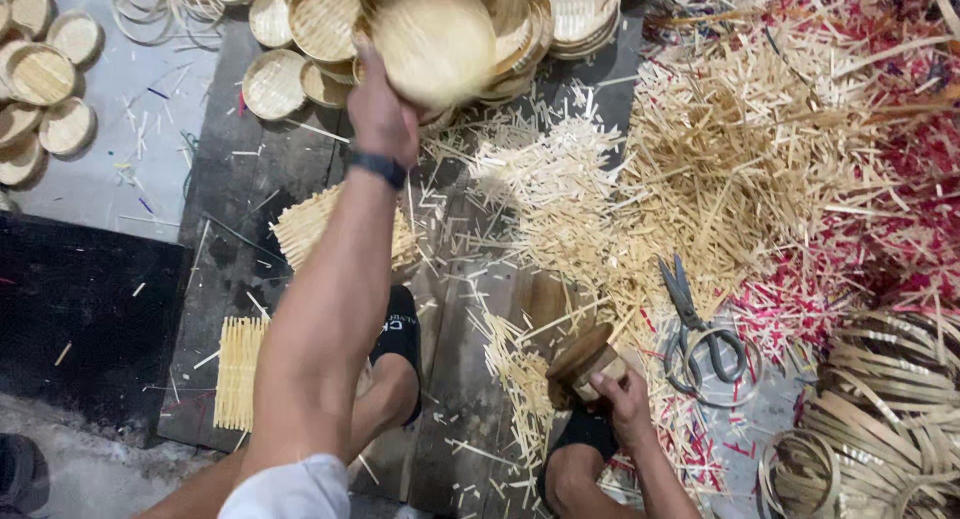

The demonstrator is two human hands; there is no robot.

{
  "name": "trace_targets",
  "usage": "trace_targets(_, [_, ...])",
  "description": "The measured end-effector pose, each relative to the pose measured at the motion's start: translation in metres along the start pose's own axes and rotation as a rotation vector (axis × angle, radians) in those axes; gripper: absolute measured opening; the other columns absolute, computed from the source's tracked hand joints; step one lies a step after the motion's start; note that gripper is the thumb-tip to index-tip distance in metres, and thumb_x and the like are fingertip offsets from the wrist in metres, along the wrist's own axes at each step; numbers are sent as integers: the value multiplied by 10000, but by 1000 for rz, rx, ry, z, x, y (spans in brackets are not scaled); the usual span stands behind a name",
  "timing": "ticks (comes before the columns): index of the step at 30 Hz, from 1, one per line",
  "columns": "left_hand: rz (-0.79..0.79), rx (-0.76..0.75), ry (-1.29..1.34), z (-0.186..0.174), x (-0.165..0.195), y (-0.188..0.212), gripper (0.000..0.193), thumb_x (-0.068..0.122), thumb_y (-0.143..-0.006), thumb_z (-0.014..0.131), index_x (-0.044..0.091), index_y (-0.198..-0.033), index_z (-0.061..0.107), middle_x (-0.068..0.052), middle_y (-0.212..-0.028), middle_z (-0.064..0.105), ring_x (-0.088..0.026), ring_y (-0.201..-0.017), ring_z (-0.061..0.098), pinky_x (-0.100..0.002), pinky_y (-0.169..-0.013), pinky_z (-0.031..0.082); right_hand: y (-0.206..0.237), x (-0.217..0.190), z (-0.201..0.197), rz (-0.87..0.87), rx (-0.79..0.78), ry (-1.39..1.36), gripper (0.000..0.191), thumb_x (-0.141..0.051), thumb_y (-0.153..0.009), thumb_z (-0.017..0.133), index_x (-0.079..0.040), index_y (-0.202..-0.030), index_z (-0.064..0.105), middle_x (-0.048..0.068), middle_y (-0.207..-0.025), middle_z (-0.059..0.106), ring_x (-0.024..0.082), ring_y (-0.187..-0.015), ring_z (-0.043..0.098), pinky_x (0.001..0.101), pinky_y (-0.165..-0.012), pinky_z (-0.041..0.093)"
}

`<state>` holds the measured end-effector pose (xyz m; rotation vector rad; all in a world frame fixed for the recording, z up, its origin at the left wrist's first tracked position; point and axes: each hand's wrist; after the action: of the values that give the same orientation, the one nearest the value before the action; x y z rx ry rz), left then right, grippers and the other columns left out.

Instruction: The person sits on the floor assembling bamboo steamer baskets. They press a round woven bamboo mat into a wooden rim, trim excess slivers with scissors, tap and seat the rim, and stack the finished baskets with a pile of completed ones.

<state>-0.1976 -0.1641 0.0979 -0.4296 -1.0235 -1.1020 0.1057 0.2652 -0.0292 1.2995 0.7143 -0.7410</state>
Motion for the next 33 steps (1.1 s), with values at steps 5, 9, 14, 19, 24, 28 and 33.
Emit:
trace_targets(5, [-274, 60, -140, 37, 41, -14, 944, 609, -985, 421, -56, -1570, 92, -450, -1482, 410, -513, -1335, 582, -517, -1008, 578, -10, 4, 1, 7, -5, 54, 457, -250, -817, 703, 31, -1175, 656, 95, -929, 725, 187, -768, 681, 334, -660, 569])
trace_targets(9, [-355, 54, -172, 34, 28, -38, 923, 607, -921, 461, 94, -1579, 67, -407, -1502, 363, -505, -1348, 535, -519, -1048, 545, -26, 6, 5, -168, -89, 266, 485, -246, -815, 765, 37, -1187, 640, 90, -978, 736, 159, -875, 678, 307, -783, 554])
trace_targets(14, [-343, 189, 52, 34, 25, -118, 881, 581, -952, 519, 91, -1591, 161, -388, -1533, 305, -529, -1326, 510, -628, -1083, 527, -34, 14, 2, -35, -8, 644, 771, -235, -679, 899, 37, -1306, 541, 96, -943, 709, 166, -824, 642, 333, -748, 567])
trace_targets(19, [-430, 331, 97, 51, 27, -165, 725, 449, -969, 532, 80, -1542, 284, -298, -1497, 381, -484, -1176, 553, -589, -990, 548, -36, 28, -3, 180, -85, 89, 729, -127, -708, 842, 35, -1339, 515, 159, -1122, 722, 213, -1014, 701, 374, -900, 564])
trace_targets(24, [-190, 381, -210, 75, 41, -210, 498, 332, -963, 594, 27, -1349, 516, -221, -1126, 656, -306, -839, 678, -436, -744, 657, -55, 30, -8, 250, -153, -127, 714, -55, -721, 804, 63, -1356, 500, 220, -1206, 713, 290, -1138, 712, 416, -1003, 529])
trace_targets(28, [-230, 282, -192, 85, 49, -251, 333, 200, -1030, 556, -42, -1258, 551, -134, -759, 571, -244, -611, 602, -407, -549, 606, -63, 29, -4, 226, -66, -60, 775, -10, -669, 848, 56, -1358, 497, 228, -1224, 712, 295, -1145, 708, 428, -1016, 503])
trace_targets(33, [-181, 187, -188, 84, 40, -265, 336, 85, -1053, 431, -59, -1356, 456, -111, -795, 591, -207, -603, 604, -359, -520, 570, -64, 29, -2, 135, -97, -23, 758, -25, -694, 873, 75, -1351, 510, 252, -1236, 724, 300, -1163, 707, 422, -1038, 491])
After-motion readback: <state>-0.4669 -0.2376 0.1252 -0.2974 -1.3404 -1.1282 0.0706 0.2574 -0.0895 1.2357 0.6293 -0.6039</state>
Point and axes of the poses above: each hand's wrist, its own y-axis away from the middle knuckle, its own z-axis out of the palm, x = y × z
